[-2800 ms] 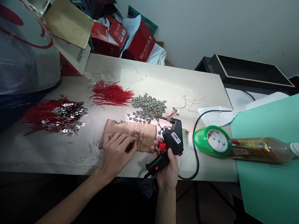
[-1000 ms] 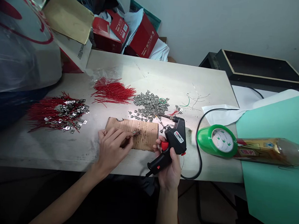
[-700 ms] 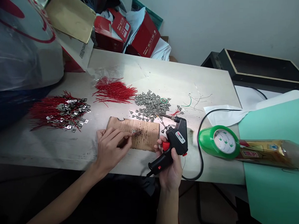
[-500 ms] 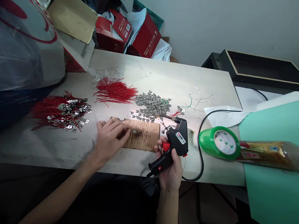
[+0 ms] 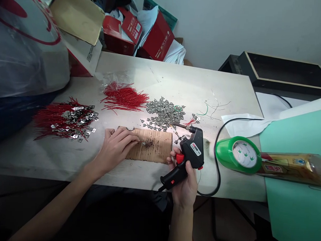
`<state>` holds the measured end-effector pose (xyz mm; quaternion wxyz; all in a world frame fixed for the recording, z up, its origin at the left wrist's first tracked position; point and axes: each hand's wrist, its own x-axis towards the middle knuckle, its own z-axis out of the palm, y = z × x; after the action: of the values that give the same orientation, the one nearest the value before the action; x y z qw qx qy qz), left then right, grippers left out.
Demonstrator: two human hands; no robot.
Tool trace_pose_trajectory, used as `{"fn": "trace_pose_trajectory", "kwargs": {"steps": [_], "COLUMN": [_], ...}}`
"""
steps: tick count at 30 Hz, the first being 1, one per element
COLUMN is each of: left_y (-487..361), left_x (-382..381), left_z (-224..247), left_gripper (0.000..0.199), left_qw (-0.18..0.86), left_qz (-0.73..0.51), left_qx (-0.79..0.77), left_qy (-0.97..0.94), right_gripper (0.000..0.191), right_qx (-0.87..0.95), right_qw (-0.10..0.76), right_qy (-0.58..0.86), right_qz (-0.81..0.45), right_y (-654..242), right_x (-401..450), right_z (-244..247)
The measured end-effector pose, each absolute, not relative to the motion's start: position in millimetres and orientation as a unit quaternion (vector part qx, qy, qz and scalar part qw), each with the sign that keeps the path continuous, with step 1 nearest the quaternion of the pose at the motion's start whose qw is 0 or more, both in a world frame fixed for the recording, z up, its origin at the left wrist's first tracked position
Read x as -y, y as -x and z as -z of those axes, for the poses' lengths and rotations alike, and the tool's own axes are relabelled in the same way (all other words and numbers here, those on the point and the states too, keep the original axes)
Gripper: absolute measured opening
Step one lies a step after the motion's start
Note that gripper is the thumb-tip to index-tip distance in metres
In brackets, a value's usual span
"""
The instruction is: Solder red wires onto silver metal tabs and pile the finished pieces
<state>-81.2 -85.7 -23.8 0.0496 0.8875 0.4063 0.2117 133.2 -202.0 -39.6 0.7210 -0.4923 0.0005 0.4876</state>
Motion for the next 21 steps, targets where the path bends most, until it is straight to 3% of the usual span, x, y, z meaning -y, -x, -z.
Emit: {"fn": "trace_pose_trajectory", "kwargs": {"steps": [15,21], "left_y": [82,73], "left_x": [89,91], "left_z": [21,21], "left_gripper": [0.013,0.014], "left_qw": [0.011,0.042], "left_qz": [-0.193,-0.207], "left_qx": [-0.378,-0.358], "left_qy": [-0.905,-0.910], "right_gripper": [0.035,0.035], "right_qx": [-0.008,0.000], "right_qw": [0.724,0.720], "right_qy": [0.480,0.478], "right_qz": [-0.496,-0.503], "right_y": [-133,-134], "right_x": [202,203], "right_z": [39,40]}}
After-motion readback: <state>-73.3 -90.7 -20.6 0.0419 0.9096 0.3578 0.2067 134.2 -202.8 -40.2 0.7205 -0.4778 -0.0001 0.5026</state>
